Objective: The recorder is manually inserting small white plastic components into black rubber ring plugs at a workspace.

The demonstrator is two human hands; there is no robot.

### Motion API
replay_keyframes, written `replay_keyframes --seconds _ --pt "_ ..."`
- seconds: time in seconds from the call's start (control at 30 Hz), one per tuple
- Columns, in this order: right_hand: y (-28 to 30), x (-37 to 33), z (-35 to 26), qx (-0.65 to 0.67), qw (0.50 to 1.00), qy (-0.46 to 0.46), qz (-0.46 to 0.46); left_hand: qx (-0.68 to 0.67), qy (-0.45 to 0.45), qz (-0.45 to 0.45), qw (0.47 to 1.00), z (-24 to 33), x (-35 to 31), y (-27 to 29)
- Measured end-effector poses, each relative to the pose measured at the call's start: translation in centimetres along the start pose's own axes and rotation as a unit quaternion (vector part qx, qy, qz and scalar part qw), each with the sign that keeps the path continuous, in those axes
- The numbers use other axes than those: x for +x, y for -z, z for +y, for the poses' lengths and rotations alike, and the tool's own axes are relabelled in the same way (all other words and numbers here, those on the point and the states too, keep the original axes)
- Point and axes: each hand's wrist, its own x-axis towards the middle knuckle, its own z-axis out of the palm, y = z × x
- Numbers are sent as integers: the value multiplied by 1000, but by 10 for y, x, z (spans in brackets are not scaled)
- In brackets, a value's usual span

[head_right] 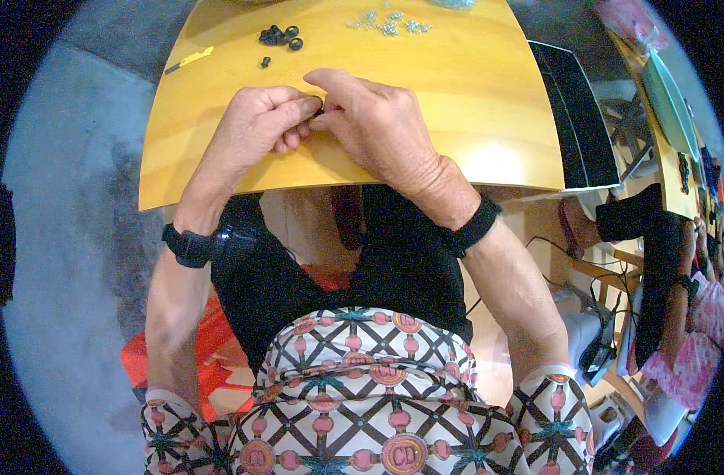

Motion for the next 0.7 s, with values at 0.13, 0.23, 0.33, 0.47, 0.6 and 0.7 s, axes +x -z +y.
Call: replay_keyframes --seconds 0.13,0.23,0.33,0.47,0.6,0.7 --pt "6 -2 -8 36 999 -3 21 -134 68 -17 989 7 -12 1" --pt "7 -4 -9 78 996 -28 12 -184 84 -16 979 13 -17 1" --pt "6 -3 -11 89 995 -49 22 -210 100 -14 972 17 -18 4" --pt "8 -3 -12 107 991 -81 19 -234 110 -31 965 15 -15 6" --pt "10 -1 -14 101 991 -84 -5 -263 122 -44 956 16 -16 10" --pt "10 -1 -13 119 987 -106 -15 -270 130 -41 953 17 -16 11"
